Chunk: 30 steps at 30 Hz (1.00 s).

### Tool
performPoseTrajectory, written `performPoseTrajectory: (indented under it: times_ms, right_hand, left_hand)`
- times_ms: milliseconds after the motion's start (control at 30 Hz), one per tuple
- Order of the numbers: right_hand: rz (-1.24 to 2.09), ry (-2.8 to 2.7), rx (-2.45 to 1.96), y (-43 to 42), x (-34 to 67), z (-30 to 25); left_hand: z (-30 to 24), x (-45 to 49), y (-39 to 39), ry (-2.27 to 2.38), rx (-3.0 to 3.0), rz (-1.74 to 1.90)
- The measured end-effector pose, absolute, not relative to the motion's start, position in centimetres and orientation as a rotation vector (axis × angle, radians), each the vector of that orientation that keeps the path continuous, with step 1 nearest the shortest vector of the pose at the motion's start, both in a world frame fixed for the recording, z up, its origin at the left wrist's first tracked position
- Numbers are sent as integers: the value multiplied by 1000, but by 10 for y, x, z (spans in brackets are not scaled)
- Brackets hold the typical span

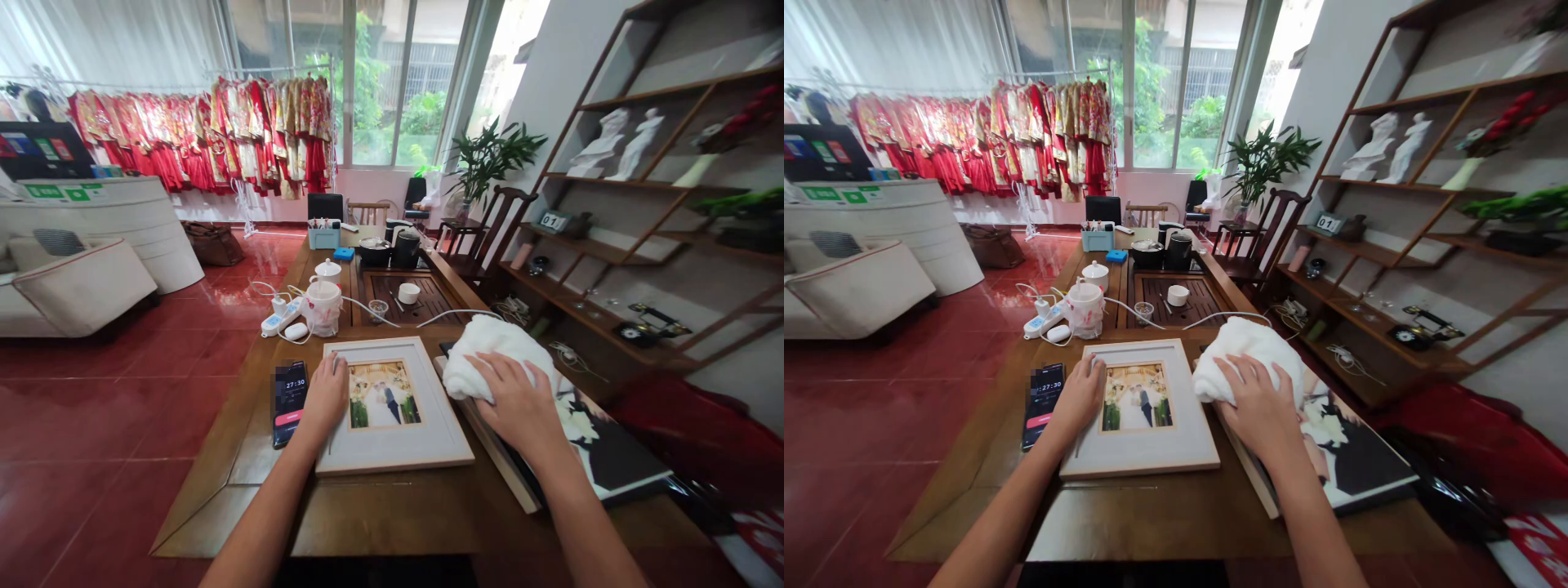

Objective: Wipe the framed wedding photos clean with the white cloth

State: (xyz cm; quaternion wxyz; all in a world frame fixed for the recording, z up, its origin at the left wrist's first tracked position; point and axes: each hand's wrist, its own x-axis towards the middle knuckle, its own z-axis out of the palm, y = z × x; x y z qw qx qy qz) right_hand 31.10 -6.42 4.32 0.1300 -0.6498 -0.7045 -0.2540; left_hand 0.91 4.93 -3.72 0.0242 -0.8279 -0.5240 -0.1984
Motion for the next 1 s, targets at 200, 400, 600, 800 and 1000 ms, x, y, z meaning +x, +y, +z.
performPoseTrajectory:
  times_ms: [200,400,600,800,1000]
  right_hand:
    - [-693,-2050,-1939,-54,325,24]
    - [-669,-1941,-1903,-71,286,40]
    - [-559,-2077,-1671,-78,233,31]
    - [-578,-2027,-1658,-66,231,-7]
    - [-639,-1925,-1848,-63,250,-24]
  left_hand:
    - [-41,7,50,-1679,-2545,-619]
    - [-38,9,48,-1695,-2565,-640]
    - [-39,9,49,-1714,-2558,-675]
    - [-43,10,49,-1729,-2477,-763]
    - [-42,10,47,-1781,-2452,-795]
